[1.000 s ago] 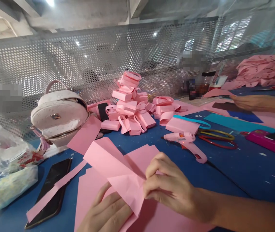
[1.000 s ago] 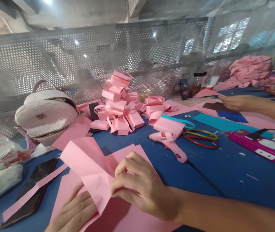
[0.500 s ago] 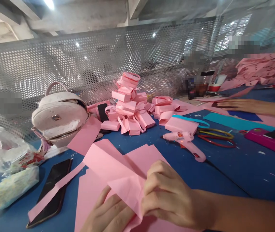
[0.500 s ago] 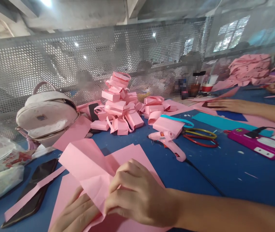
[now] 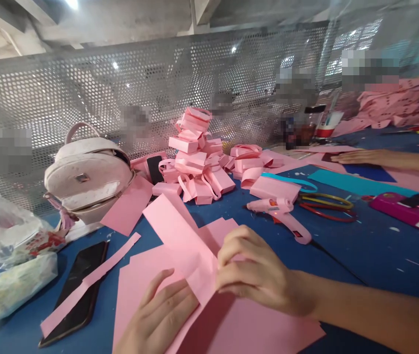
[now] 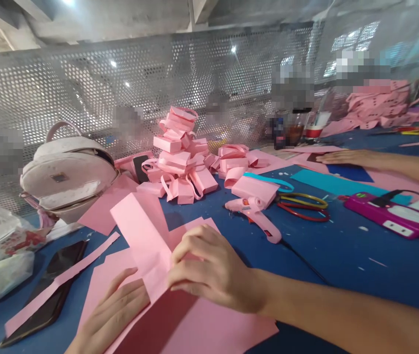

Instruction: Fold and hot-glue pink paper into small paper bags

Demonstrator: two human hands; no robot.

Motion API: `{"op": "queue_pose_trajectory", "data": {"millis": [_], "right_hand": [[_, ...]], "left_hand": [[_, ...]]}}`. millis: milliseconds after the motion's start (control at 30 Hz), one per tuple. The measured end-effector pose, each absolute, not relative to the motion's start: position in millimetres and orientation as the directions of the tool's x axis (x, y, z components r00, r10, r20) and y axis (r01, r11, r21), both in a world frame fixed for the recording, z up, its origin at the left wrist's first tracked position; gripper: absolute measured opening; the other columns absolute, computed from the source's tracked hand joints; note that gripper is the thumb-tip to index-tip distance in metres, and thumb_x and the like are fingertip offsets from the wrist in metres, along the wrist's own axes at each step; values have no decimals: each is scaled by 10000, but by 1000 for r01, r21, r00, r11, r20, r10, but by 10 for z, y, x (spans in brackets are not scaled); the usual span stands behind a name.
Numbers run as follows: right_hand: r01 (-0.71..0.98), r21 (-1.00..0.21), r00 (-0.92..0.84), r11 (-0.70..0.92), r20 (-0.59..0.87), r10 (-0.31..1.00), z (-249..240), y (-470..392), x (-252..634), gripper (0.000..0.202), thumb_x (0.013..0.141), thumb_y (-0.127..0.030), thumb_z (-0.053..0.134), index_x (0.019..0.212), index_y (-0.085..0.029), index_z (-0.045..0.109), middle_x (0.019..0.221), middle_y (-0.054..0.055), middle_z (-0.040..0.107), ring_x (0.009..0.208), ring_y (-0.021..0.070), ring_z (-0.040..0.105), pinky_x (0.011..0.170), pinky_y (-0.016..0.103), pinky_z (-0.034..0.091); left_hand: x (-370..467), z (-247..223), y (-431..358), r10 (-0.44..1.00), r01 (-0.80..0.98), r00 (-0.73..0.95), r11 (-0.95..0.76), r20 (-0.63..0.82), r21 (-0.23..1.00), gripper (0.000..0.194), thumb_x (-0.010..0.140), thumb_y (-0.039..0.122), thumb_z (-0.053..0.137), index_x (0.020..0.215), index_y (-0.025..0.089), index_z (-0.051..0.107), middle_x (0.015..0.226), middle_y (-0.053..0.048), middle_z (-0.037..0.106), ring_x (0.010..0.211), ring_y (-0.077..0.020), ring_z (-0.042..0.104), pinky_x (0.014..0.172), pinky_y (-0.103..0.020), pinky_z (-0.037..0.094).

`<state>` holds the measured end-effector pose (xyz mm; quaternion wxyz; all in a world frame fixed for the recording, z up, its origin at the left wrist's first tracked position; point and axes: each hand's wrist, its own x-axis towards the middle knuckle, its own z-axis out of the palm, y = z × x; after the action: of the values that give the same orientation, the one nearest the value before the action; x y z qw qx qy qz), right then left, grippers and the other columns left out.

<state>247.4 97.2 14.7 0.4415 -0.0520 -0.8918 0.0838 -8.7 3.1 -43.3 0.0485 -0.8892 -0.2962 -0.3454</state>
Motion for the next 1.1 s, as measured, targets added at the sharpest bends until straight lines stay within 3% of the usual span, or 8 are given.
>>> {"op": "queue_pose_trajectory", "data": {"millis": [233,433,667,900,1100], "right_hand": [[-21,-347,-551,938,787,279,158,1026,2436,264,1023,-348,564,842,-222,709,767,14,597,796,163,530,770,336,406],[-28,-380,-524,924,793,310,153,1111,2439,182,971,-329,655,851,-213,728,785,13,599,803,160,528,793,334,426],[-2,-399,-538,917,774,335,173,1110,2455,225,999,-310,612,825,-215,718,768,11,597,789,159,530,786,333,418],[-29,-504,-513,863,749,420,120,1184,2443,225,925,-426,696,877,-206,686,797,17,657,796,174,558,808,341,429],[-92,-538,-555,838,726,406,75,1186,2417,262,971,-422,633,824,-210,676,776,15,709,756,164,595,804,355,429]], "left_hand": [[-109,-440,20,535,566,562,-805,630,178,560,1079,509,250,1484,178,451,1168,-97,750,1228,-206,650,1249,-383,227],[-143,-445,25,530,592,564,-794,633,138,569,1067,480,366,1546,172,372,1244,-114,729,1243,-229,646,1249,-403,246],[-148,-437,33,521,574,582,-807,624,140,594,1068,516,325,1560,184,355,1249,-88,730,1248,-199,642,1267,-362,199],[-161,-413,33,508,595,534,-794,676,127,662,1050,553,337,1590,172,299,1275,-104,716,1289,-213,617,1257,-349,231],[-171,-448,41,568,586,585,-789,579,181,524,1074,411,367,1559,211,369,1150,-77,759,1193,-208,673,1258,-384,225]]}}
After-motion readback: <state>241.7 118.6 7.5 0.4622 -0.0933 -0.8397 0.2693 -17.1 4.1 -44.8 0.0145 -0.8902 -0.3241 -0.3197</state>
